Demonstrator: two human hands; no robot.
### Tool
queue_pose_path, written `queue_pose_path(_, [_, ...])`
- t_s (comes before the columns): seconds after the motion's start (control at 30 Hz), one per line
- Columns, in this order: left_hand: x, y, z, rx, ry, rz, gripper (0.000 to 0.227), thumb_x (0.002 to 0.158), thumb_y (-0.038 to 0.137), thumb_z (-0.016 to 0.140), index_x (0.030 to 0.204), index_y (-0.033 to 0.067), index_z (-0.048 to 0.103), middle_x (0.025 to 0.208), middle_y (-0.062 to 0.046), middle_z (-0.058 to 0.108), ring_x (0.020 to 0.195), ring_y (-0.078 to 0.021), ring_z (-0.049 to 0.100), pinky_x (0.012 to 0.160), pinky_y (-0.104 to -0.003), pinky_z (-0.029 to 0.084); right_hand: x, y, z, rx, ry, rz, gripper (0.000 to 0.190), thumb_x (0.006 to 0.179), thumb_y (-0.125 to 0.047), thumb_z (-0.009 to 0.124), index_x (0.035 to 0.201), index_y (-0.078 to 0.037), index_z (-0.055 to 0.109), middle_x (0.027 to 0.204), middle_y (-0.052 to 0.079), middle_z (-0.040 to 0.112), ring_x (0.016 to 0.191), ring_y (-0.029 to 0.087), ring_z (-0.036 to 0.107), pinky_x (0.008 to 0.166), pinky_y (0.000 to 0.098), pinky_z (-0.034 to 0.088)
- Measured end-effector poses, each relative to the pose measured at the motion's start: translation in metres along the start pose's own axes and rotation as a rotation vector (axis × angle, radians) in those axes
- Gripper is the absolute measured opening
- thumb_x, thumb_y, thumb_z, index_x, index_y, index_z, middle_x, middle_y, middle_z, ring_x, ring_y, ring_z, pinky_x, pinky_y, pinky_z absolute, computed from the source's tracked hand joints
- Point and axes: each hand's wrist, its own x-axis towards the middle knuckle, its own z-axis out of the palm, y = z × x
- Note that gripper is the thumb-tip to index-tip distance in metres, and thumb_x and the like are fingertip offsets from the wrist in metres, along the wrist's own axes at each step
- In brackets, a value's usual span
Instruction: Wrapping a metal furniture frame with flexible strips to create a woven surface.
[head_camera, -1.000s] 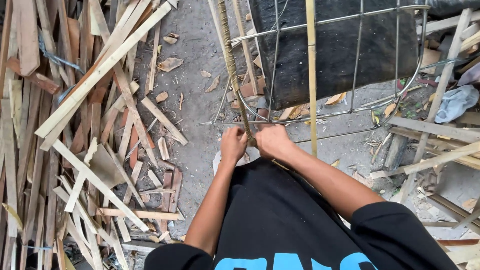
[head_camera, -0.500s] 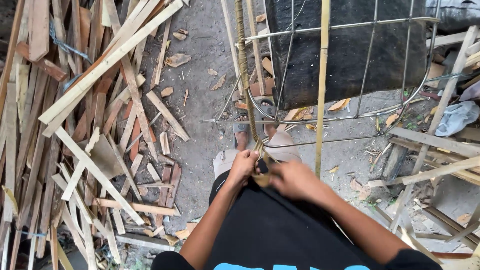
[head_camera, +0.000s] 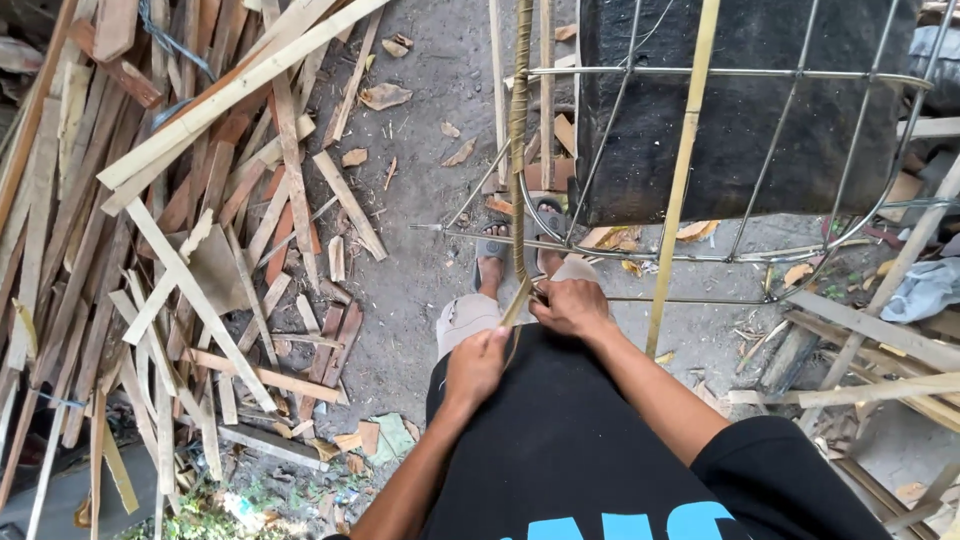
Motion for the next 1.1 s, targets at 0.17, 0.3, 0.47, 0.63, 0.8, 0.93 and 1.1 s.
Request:
queue_pose_path(0.17, [0.027, -0.005, -0.018, 0.192, -0.023, -0.070, 0.058, 0.102, 0.054, 0.041, 0.102, 0.0103, 0.080, 0.105, -0.027, 0.076, 0.115, -0.0500, 0.067, 0.098, -0.060, 0.051, -0.007, -0.006, -0.020, 0.089, -0.042, -0.016, 0.039, 0.087, -0.055, 0.058, 0.100, -0.021, 0.073, 0.091, 0.022, 0.078, 0.102, 0.046, 0.075, 0.089, 0.0542, 0.059])
queue_pose_path(0.3, [0.078, 0.004, -0.018, 0.364, -0.128, -0.074, 0.064, 0.103, 0.057, 0.032, 0.117, 0.0127, 0.076, 0.115, -0.025, 0.076, 0.120, -0.0468, 0.068, 0.103, -0.057, 0.052, 0.001, 0.002, -0.007, 0.121, -0.065, -0.011, 0.038, 0.085, -0.057, 0.057, 0.096, -0.023, 0.070, 0.088, 0.021, 0.077, 0.100, 0.045, 0.075, 0.088, 0.0549, 0.060])
queue_pose_path(0.47, [0.126, 0.066, 0.001, 0.365, -0.300, 0.032, 0.068, 0.106, 0.059, 0.023, 0.141, 0.0126, 0.059, 0.127, -0.032, 0.069, 0.131, -0.0487, 0.060, 0.114, -0.060, 0.044, 0.014, 0.012, 0.002, 0.141, -0.074, -0.009, 0.040, 0.085, -0.053, 0.057, 0.098, -0.017, 0.069, 0.089, 0.023, 0.076, 0.100, 0.047, 0.075, 0.089, 0.0588, 0.058])
queue_pose_path(0.63, [0.190, 0.056, 0.033, 0.439, -0.460, 0.274, 0.055, 0.102, 0.048, 0.042, 0.114, 0.0043, 0.074, 0.121, -0.029, 0.073, 0.126, -0.0502, 0.063, 0.110, -0.058, 0.049, -0.012, -0.003, -0.066, 0.341, -0.169, 0.007, 0.053, 0.088, -0.047, 0.064, 0.129, -0.019, 0.044, 0.102, 0.029, 0.075, 0.108, 0.054, 0.070, 0.097, 0.0652, 0.053])
queue_pose_path(0.8, [0.261, 0.005, 0.074, 0.443, -0.441, 0.318, 0.037, 0.092, 0.051, 0.062, 0.096, 0.0157, 0.073, 0.101, -0.019, 0.077, 0.116, -0.0425, 0.069, 0.098, -0.054, 0.055, 0.011, 0.012, -0.045, -0.011, -0.192, -0.003, 0.051, 0.098, -0.035, 0.052, 0.147, -0.029, 0.043, 0.108, 0.021, 0.076, 0.110, 0.045, 0.074, 0.096, 0.0561, 0.059])
queue_pose_path(0.93, [0.242, 0.005, 0.075, 0.418, -0.391, 0.293, 0.038, 0.091, 0.053, 0.061, 0.097, 0.0180, 0.074, 0.101, -0.015, 0.078, 0.116, -0.0381, 0.070, 0.101, -0.051, 0.055, 0.010, 0.007, -0.050, -0.099, -0.047, -0.049, 0.025, 0.099, -0.033, 0.053, 0.124, -0.032, 0.057, 0.095, 0.007, 0.078, 0.104, 0.028, 0.077, 0.087, 0.0444, 0.064])
queue_pose_path(1.1, [0.245, -0.035, 0.113, 0.131, -0.203, 0.359, 0.031, 0.083, 0.048, 0.075, 0.104, 0.0246, 0.070, 0.101, -0.009, 0.076, 0.114, -0.0360, 0.070, 0.097, -0.050, 0.055, 0.013, 0.009, -0.030, -0.232, 0.047, -0.057, 0.022, 0.093, -0.041, 0.058, 0.110, -0.029, 0.063, 0.095, 0.003, 0.076, 0.092, 0.022, 0.078, 0.077, 0.0425, 0.065])
